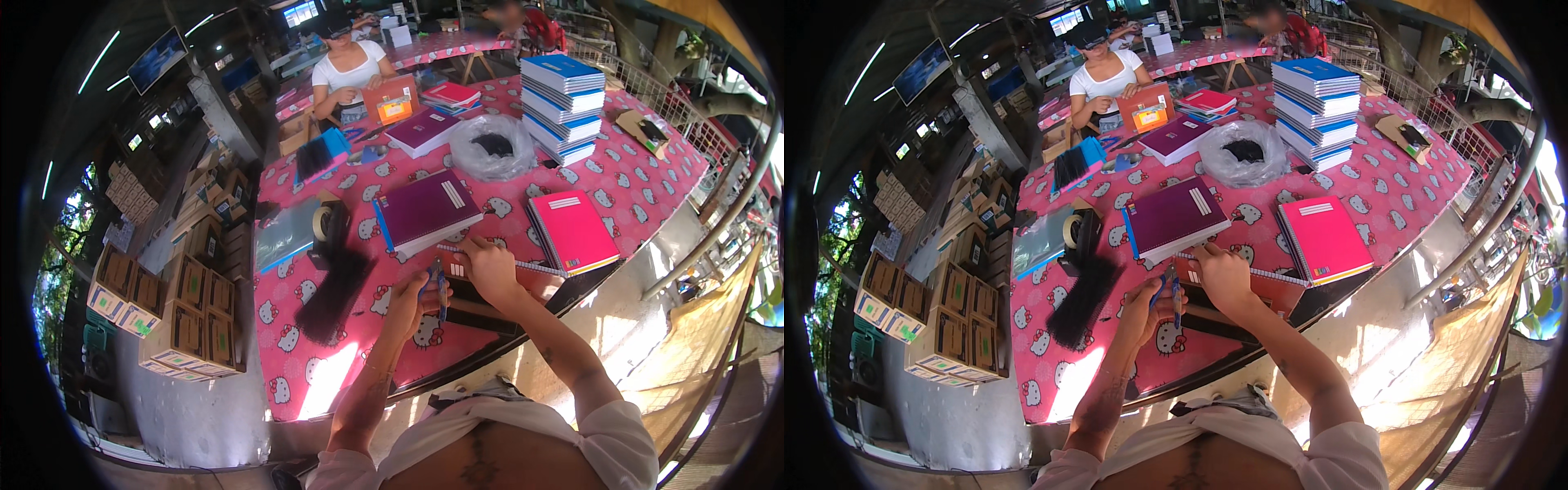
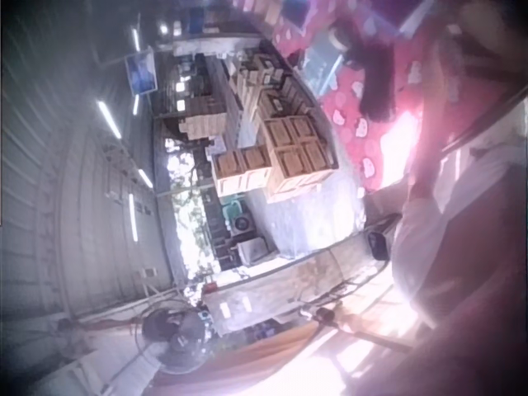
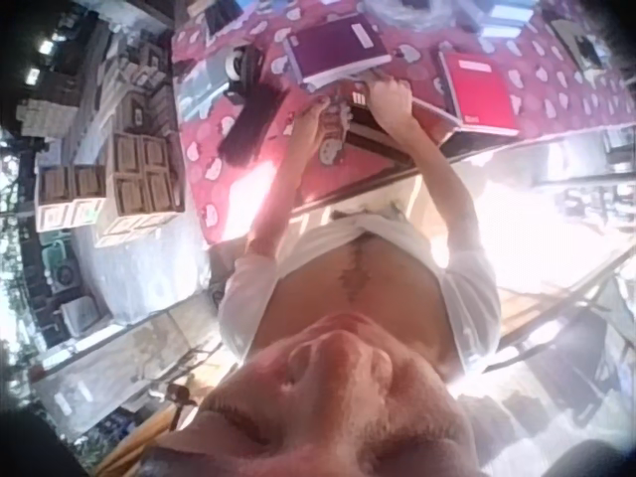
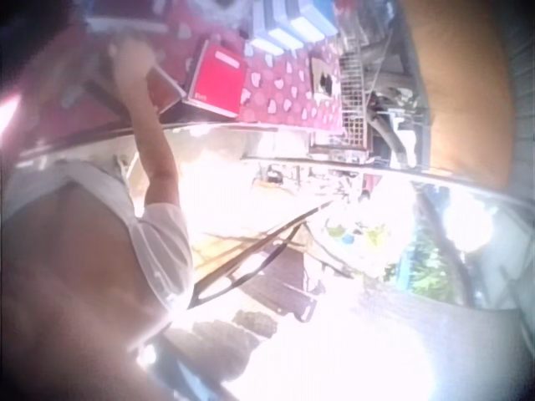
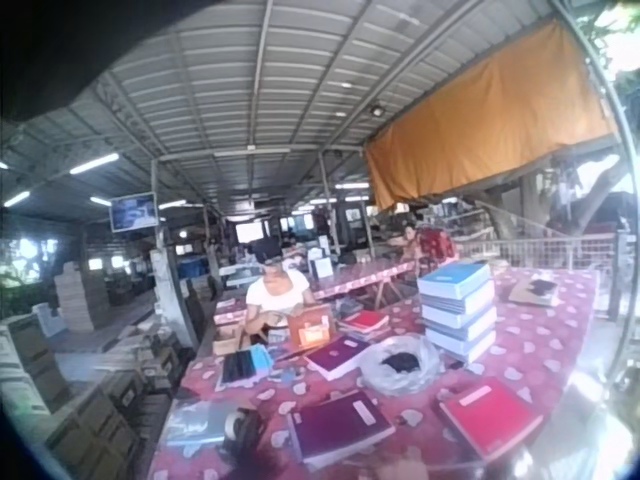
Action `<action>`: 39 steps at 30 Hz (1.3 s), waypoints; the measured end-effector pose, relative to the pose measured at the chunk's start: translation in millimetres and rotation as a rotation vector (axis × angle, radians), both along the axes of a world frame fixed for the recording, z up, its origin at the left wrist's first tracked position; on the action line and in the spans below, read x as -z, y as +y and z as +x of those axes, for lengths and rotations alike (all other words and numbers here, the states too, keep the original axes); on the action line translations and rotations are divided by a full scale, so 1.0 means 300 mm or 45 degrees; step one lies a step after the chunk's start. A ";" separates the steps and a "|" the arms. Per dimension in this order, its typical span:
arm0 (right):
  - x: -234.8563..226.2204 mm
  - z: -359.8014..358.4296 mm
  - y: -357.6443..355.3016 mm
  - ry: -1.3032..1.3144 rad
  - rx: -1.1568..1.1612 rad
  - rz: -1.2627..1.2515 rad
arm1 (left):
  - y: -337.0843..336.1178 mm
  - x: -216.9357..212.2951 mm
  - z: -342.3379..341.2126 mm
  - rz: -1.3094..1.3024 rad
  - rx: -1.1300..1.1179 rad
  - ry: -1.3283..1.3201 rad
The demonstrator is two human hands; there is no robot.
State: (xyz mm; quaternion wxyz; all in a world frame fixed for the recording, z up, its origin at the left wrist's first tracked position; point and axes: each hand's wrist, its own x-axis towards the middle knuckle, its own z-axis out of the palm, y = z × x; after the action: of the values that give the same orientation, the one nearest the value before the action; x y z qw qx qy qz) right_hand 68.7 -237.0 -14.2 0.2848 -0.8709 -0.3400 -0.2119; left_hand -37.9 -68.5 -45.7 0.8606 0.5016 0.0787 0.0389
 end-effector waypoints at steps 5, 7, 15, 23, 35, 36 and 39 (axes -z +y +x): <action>0.022 0.007 0.006 0.009 0.003 -0.001 | 0.014 -0.011 0.034 -0.029 0.026 0.049; 0.024 0.009 0.011 -0.012 0.006 -0.005 | 0.027 -0.006 0.039 -0.058 0.038 0.052; 0.011 0.020 -0.031 -0.036 0.020 -0.065 | 0.046 -0.053 0.060 0.002 0.093 0.175; -0.160 0.081 -0.362 0.238 -0.103 -0.280 | 0.235 0.190 -0.091 1.794 0.077 -0.136; -0.230 0.608 -0.582 -0.165 -0.355 -0.750 | 0.207 0.137 0.438 2.097 -0.381 -0.612; -0.140 0.658 -0.553 0.104 -0.402 -0.951 | 0.191 0.146 0.473 2.102 -0.373 -0.599; 0.198 0.755 -0.496 0.338 -0.501 -0.863 | 0.183 0.189 0.554 2.404 -0.304 -0.531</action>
State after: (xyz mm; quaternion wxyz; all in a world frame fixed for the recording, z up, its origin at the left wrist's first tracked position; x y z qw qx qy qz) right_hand 295.3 -385.9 -73.7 0.0583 -0.8534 -0.5110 0.0848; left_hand 128.2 -13.5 -102.2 0.0916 0.9569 -0.0884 0.2611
